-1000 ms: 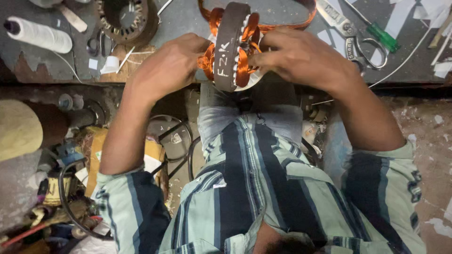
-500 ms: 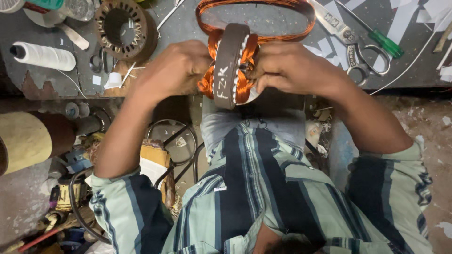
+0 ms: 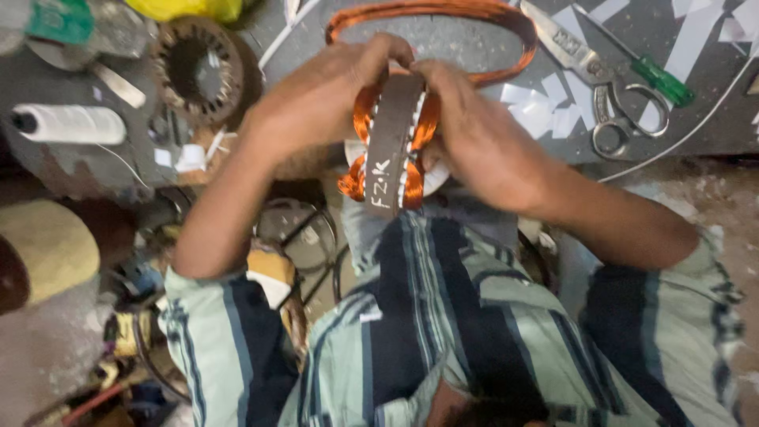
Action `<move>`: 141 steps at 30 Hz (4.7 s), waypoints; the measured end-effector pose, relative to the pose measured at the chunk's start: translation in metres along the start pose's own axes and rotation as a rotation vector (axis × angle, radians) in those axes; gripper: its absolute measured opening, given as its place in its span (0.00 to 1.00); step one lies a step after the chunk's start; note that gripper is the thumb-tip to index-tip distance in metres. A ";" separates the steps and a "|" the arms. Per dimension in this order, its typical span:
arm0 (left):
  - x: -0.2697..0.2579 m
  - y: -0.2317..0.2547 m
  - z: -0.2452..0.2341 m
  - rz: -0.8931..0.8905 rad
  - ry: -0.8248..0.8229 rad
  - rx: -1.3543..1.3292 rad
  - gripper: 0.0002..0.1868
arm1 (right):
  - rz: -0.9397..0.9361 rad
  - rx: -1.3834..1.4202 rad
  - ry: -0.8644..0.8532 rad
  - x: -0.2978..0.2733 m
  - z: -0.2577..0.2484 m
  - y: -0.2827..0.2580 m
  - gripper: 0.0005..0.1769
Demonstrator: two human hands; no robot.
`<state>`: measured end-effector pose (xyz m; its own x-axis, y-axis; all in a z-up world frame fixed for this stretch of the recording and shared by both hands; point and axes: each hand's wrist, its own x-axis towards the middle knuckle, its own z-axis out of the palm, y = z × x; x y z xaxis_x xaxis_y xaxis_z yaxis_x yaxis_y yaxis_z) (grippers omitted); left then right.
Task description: The person winds copper wire around a laminated stator core, using a screwdriver to tuck and align the wire into slots. The person repeatedly rotates the core and adjusts the wire placement by hand.
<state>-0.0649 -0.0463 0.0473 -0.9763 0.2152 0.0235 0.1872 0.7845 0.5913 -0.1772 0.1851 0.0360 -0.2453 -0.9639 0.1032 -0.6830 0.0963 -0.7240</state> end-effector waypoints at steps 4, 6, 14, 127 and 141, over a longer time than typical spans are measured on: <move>-0.018 0.016 0.008 -0.070 0.121 0.096 0.39 | -0.062 0.000 0.019 -0.008 0.004 0.003 0.54; -0.036 0.020 0.017 -0.123 0.215 0.071 0.40 | -0.023 0.090 0.002 -0.015 0.006 0.020 0.51; -0.050 0.007 0.106 -0.247 0.579 -1.174 0.19 | -0.183 0.925 0.267 -0.024 0.055 0.048 0.36; -0.128 0.078 0.107 0.043 0.623 -0.152 0.05 | -0.294 0.325 0.316 -0.064 0.110 -0.029 0.06; -0.124 0.103 0.092 -0.258 0.640 -0.264 0.05 | -0.339 0.285 0.316 -0.063 0.104 -0.035 0.10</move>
<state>0.0853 0.0616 0.0310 -0.8734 -0.4016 0.2754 -0.0105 0.5810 0.8138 -0.0668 0.2165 -0.0160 -0.2680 -0.8036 0.5313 -0.5568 -0.3209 -0.7662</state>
